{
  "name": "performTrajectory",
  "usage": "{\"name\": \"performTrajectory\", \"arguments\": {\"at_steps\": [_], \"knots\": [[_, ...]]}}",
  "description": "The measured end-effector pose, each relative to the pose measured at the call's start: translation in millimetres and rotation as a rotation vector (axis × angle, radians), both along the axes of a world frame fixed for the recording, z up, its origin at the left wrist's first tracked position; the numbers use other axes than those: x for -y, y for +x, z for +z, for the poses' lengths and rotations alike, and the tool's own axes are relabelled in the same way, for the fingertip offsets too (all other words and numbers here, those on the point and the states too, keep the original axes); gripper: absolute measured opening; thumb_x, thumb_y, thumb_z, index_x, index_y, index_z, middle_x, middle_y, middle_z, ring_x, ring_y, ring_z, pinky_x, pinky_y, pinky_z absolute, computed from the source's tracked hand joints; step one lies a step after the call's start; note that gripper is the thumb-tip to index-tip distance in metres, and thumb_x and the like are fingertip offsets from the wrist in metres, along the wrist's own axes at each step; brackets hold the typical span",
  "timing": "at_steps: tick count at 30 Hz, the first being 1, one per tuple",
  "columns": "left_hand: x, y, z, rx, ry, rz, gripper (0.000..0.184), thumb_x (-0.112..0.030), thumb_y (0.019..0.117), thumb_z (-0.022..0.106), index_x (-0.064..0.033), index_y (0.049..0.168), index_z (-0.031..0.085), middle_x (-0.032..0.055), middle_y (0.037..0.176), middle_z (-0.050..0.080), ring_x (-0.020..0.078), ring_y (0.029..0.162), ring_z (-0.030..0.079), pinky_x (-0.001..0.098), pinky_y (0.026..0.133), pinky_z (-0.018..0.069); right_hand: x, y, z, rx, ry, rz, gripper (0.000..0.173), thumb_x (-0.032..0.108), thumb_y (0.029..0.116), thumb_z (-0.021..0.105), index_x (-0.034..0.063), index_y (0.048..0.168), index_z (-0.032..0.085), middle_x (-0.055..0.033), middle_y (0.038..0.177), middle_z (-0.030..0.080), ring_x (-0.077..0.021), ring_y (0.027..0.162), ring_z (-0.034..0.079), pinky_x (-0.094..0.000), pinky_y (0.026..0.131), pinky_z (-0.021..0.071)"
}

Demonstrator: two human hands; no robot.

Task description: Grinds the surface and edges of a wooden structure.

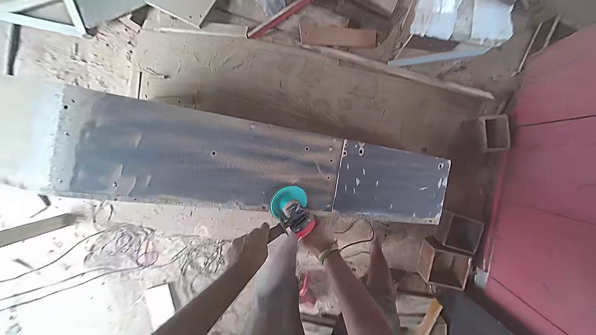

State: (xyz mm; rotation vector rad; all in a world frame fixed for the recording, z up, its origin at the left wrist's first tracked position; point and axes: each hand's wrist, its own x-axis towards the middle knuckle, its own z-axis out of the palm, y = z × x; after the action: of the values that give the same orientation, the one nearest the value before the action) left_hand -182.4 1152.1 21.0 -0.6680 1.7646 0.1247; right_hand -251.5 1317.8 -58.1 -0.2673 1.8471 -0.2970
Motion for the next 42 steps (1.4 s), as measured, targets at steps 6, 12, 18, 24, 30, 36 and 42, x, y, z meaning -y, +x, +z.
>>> {"name": "performTrajectory", "arguments": {"at_steps": [6, 12, 18, 24, 30, 36, 42], "knots": [[-56.8, -22.9, -50.9, -0.239, 0.083, 0.302, 0.051, -0.048, 0.0999, 0.057, -0.0135, 0.137, 0.059, 0.0192, 0.118, 0.073, 0.0404, 0.108, 0.071, 0.063, 0.089, 0.0566, -22.7, -99.7, 32.1, -0.05, 0.175, 0.183, 0.071, 0.055, 0.0774, 0.076, 0.005, 0.127, 0.066, -0.0183, 0.121, 0.072, -0.0362, 0.113, 0.07, -0.0604, 0.092, 0.057], [-136.8, -57.4, -73.2, -0.155, 0.074, 0.313, 0.048, -0.036, 0.0947, 0.064, -0.0173, 0.138, 0.058, 0.0145, 0.12, 0.073, 0.0365, 0.108, 0.072, 0.0584, 0.086, 0.0588, -87.6, -138.1, 11.0, -0.082, 0.205, 0.171, 0.074, 0.057, 0.0753, 0.077, 0.0115, 0.132, 0.064, -0.015, 0.122, 0.072, -0.0322, 0.114, 0.07, -0.056, 0.096, 0.0565], [-144.6, -119.5, -77.9, -0.14, 0.072, 0.316, 0.048, -0.029, 0.0923, 0.063, -0.0187, 0.139, 0.057, 0.0122, 0.117, 0.074, 0.0339, 0.107, 0.073, 0.058, 0.086, 0.0585, -94.6, -192.5, -1.7, -0.069, 0.255, 0.163, 0.064, 0.036, 0.0757, 0.081, 0.0082, 0.131, 0.064, -0.0158, 0.123, 0.071, -0.0323, 0.116, 0.07, -0.0552, 0.096, 0.0569], [-139.9, -155.8, -80.0, -0.105, 0.086, 0.295, 0.046, -0.028, 0.0916, 0.064, -0.0169, 0.135, 0.058, 0.0111, 0.118, 0.074, 0.0319, 0.108, 0.073, 0.0557, 0.085, 0.0587, -88.1, -226.4, -2.8, -0.072, 0.273, 0.174, 0.063, 0.032, 0.0742, 0.081, 0.0073, 0.129, 0.064, -0.0145, 0.122, 0.071, -0.0308, 0.115, 0.07, -0.053, 0.095, 0.0573], [-123.1, -184.6, -78.9, -0.142, 0.087, 0.289, 0.044, -0.029, 0.0921, 0.064, -0.0172, 0.134, 0.059, 0.012, 0.116, 0.074, 0.0331, 0.106, 0.073, 0.0572, 0.085, 0.0583, -72.3, -254.3, 2.2, -0.084, 0.265, 0.117, 0.059, 0.031, 0.0747, 0.082, 0.0086, 0.126, 0.066, -0.0145, 0.12, 0.072, -0.0309, 0.114, 0.07, -0.0543, 0.095, 0.0572], [-116.1, -208.7, -77.8, -0.147, 0.107, 0.288, 0.042, -0.026, 0.0917, 0.063, -0.0173, 0.132, 0.059, 0.0121, 0.117, 0.073, 0.0331, 0.107, 0.072, 0.0569, 0.084, 0.0585, -68.9, -272.7, 0.3, -0.095, 0.286, 0.074, 0.058, 0.029, 0.0735, 0.083, 0.0063, 0.124, 0.067, -0.0158, 0.12, 0.072, -0.0319, 0.114, 0.07, -0.0546, 0.096, 0.0565], [-111.6, -228.7, -76.9, -0.166, 0.141, 0.27, 0.044, -0.025, 0.0909, 0.065, -0.0169, 0.134, 0.058, 0.0129, 0.118, 0.072, 0.0344, 0.109, 0.071, 0.0578, 0.085, 0.0577, -70.6, -285.3, -4.7, -0.129, 0.322, 0.053, 0.06, 0.03, 0.0737, 0.085, 0.0028, 0.124, 0.066, -0.0172, 0.12, 0.071, -0.0327, 0.115, 0.07, -0.0548, 0.097, 0.056]]}}
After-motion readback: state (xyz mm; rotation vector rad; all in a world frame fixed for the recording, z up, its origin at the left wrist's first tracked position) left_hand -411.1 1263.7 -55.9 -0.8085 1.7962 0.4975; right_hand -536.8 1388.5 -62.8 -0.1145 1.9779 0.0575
